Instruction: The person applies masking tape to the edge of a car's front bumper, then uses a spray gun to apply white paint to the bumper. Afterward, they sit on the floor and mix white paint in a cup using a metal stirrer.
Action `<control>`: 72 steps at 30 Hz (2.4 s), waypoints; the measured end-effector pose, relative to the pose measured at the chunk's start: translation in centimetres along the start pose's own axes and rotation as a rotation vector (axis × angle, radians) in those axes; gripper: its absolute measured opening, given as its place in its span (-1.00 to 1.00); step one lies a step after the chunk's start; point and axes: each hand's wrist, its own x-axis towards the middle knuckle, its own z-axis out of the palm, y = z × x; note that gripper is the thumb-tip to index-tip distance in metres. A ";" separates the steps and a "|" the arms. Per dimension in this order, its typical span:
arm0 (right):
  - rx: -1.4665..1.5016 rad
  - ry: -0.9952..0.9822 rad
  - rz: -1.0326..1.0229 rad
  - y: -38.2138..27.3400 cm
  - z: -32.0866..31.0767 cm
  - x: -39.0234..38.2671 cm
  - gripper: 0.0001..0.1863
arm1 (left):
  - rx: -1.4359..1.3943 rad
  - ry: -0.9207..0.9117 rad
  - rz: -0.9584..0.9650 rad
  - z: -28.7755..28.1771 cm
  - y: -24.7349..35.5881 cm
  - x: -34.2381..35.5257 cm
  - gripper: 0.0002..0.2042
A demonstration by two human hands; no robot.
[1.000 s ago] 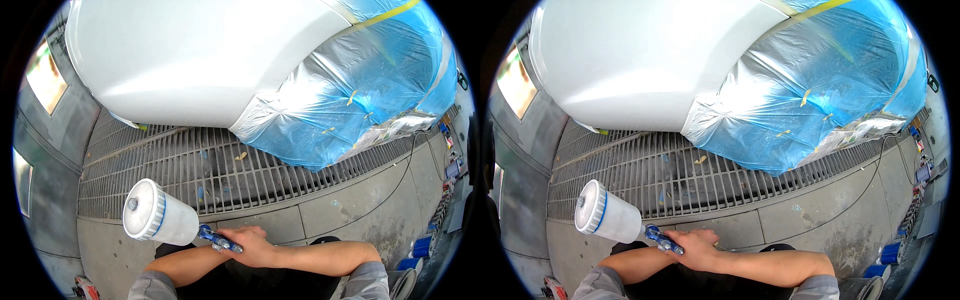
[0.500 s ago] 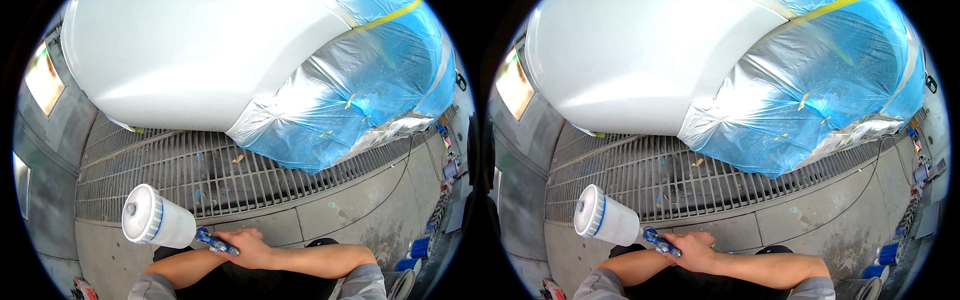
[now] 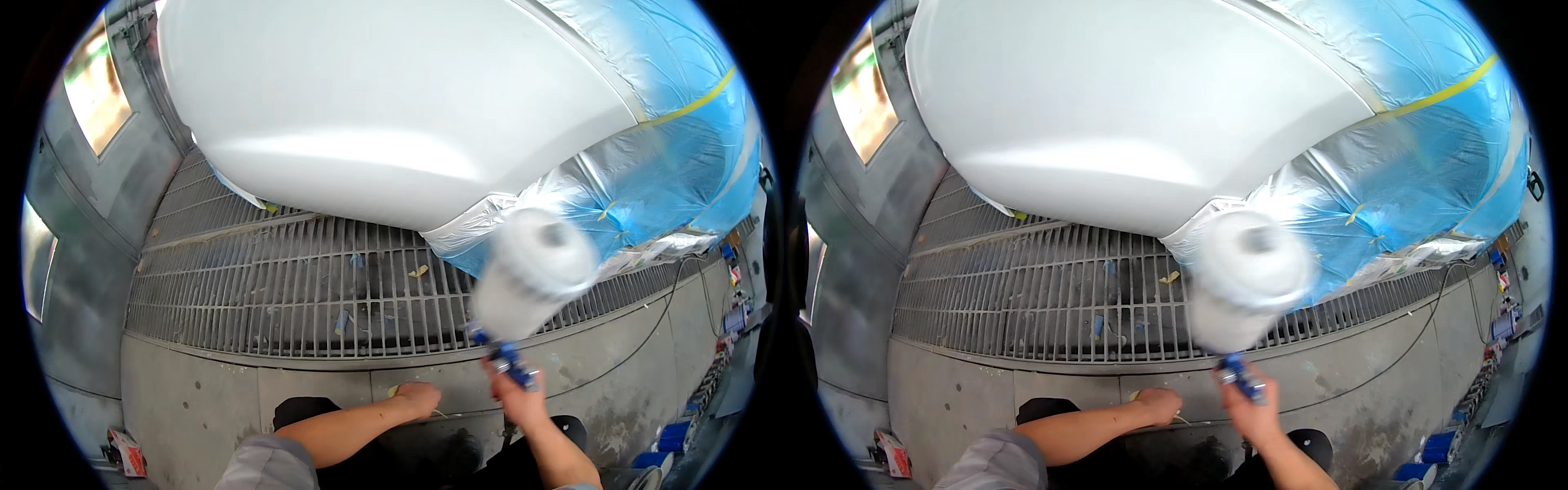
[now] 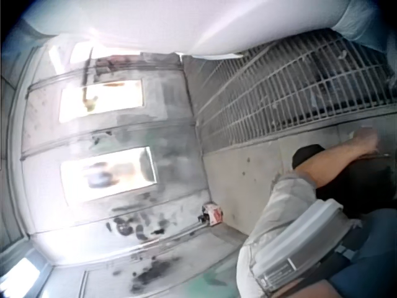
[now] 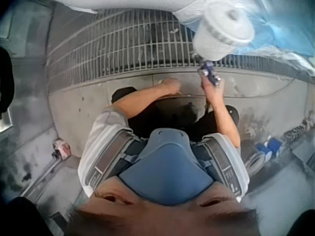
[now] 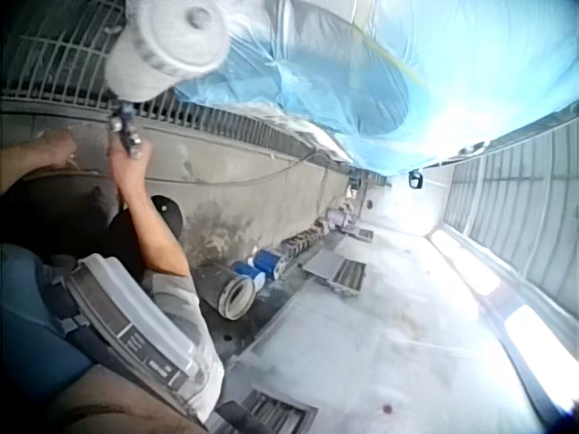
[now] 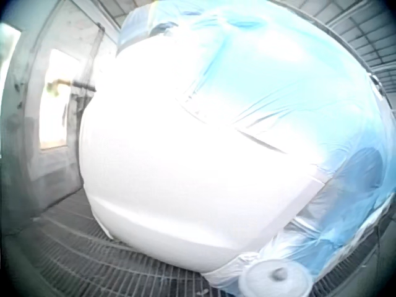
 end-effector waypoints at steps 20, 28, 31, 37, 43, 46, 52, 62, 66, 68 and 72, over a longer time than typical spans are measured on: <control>0.215 0.317 0.145 -6.1 -2.0 -1.1 -0.77 | 0.101 -0.114 -0.019 -2.6 1.4 -2.8 -0.75; 0.293 0.713 -0.028 -5.9 -4.3 -0.9 -0.62 | 0.161 -0.111 0.005 -2.0 0.8 -3.9 -0.77; 0.265 0.662 -0.017 -6.2 -3.7 -1.3 -0.65 | 0.171 -0.122 0.014 -2.2 0.8 -4.1 -0.77; 0.359 0.424 -0.008 -9.0 -1.1 -2.6 -0.91 | 0.183 -0.146 0.012 -3.1 2.1 -4.2 -0.77; 0.293 0.354 -0.095 -9.3 -1.8 -2.4 -0.78 | 0.175 -0.134 0.007 -2.2 1.4 -4.2 -0.77; 0.307 0.636 -0.090 -8.6 -2.9 -1.7 -0.67 | 0.192 -0.150 0.012 -2.6 1.6 -4.2 -0.78; 0.311 0.657 -0.116 -8.6 -3.2 -1.3 -0.74 | 0.200 -0.168 0.004 -2.6 1.6 -4.2 -0.76; 0.234 0.231 -0.087 -12.1 -1.4 -1.6 -0.89 | 0.210 -0.175 -0.012 -3.1 2.1 -4.2 -0.75; 0.337 0.462 -0.178 -11.3 -2.8 -0.2 -0.72 | 0.225 -0.193 -0.008 -3.1 1.9 -4.2 -0.75; 0.402 0.639 -0.207 -10.2 -4.1 1.1 -0.67 | 0.209 -0.185 -0.025 -3.2 1.7 -4.3 -0.76; 0.457 0.837 -0.236 -8.2 -6.5 1.7 -0.72 | 0.189 -0.177 -0.035 -3.5 2.1 -4.4 -0.76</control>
